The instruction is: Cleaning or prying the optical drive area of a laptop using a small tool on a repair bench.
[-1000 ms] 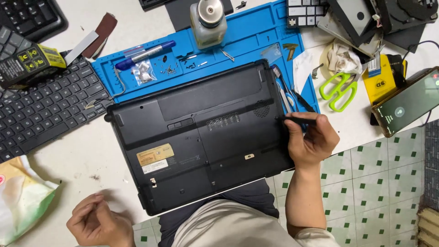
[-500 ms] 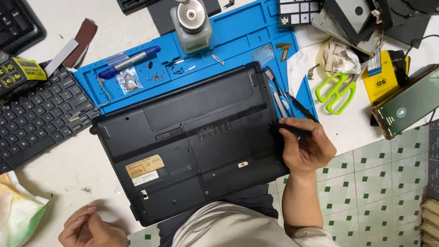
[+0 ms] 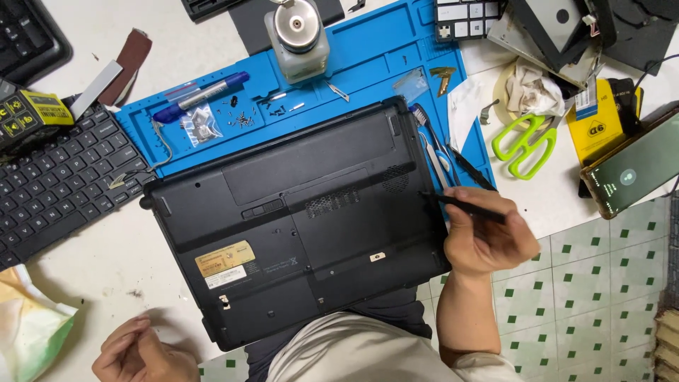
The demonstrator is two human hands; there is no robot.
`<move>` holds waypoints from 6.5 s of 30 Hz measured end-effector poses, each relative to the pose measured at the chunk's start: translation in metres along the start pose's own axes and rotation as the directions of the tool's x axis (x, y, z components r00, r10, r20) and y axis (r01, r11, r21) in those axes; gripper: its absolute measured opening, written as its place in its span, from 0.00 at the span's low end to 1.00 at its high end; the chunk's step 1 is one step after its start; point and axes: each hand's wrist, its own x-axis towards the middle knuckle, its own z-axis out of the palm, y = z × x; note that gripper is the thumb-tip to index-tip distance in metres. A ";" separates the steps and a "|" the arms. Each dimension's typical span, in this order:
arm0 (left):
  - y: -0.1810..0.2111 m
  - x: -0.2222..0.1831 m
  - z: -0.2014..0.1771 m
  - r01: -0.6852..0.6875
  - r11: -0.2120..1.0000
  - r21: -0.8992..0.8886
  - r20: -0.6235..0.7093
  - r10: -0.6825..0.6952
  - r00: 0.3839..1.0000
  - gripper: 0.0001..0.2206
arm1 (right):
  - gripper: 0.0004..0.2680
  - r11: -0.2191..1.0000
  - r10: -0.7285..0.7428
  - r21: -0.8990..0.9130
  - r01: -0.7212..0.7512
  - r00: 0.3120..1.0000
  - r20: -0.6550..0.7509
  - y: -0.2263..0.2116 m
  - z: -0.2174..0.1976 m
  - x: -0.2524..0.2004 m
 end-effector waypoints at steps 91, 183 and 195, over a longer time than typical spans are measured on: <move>0.034 0.013 0.013 -0.385 0.796 0.466 0.347 0.236 0.908 0.10 | 0.29 0.979 0.093 0.175 -0.107 0.992 0.086 0.016 -0.007 0.000; 0.047 0.006 0.033 -0.223 0.907 0.357 0.201 0.158 0.967 0.10 | 0.29 0.991 0.070 0.098 -0.086 0.985 0.158 0.014 -0.003 0.005; 0.049 0.008 0.034 -0.210 0.910 0.358 0.234 0.130 0.963 0.10 | 0.32 0.994 0.073 0.073 -0.087 0.981 0.179 0.014 -0.001 0.007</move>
